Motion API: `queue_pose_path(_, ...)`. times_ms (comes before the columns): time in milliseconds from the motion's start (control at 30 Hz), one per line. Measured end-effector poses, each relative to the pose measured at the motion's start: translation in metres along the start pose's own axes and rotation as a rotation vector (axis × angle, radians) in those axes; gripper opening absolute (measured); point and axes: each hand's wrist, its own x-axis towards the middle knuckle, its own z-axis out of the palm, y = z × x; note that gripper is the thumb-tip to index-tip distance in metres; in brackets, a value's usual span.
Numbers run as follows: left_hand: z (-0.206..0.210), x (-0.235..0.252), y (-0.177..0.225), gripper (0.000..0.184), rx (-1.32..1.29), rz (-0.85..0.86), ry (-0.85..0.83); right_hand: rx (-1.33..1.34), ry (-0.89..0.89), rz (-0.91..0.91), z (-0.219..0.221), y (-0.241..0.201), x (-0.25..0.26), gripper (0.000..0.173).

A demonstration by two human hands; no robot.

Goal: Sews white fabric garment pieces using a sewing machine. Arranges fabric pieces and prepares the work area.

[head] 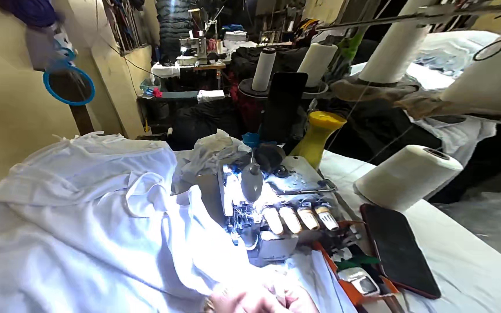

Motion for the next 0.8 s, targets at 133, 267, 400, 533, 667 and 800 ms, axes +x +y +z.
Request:
queue_pose_path(133, -0.031, 0.039, -0.024, 0.035, 0.048, -0.056, -0.317, 0.002, 0.03, -0.053, 0.011, 0.002, -0.005, 0.01)
queue_pose_path(267, -0.044, 0.05, -0.035, 0.022, -0.003, 0.001, -0.407, -0.029, 0.091, -0.087, 0.016, 0.006, -0.005, 0.006)
queue_pose_path(400, -0.05, 0.048, -0.037, 0.023, -0.234, -0.061, -0.507, 0.093, 0.087, -0.095, 0.023, 0.004, -0.007, 0.016)
queue_pose_path(533, -0.047, 0.044, -0.039, 0.028, -0.307, -0.185, -0.543, 0.144, 0.067, -0.089, 0.029, 0.005, -0.008, 0.019)
queue_pose_path(667, -0.048, 0.043, -0.045, 0.022, -0.315, -0.256, -0.509, 0.069, 0.044, -0.096, 0.024, 0.01, -0.011, 0.011)
queue_pose_path(800, -0.049, 0.043, -0.046, 0.016, -0.434, -0.274, -0.459, -0.31, 0.131, -0.481, 0.005, 0.022, -0.005, 0.026)
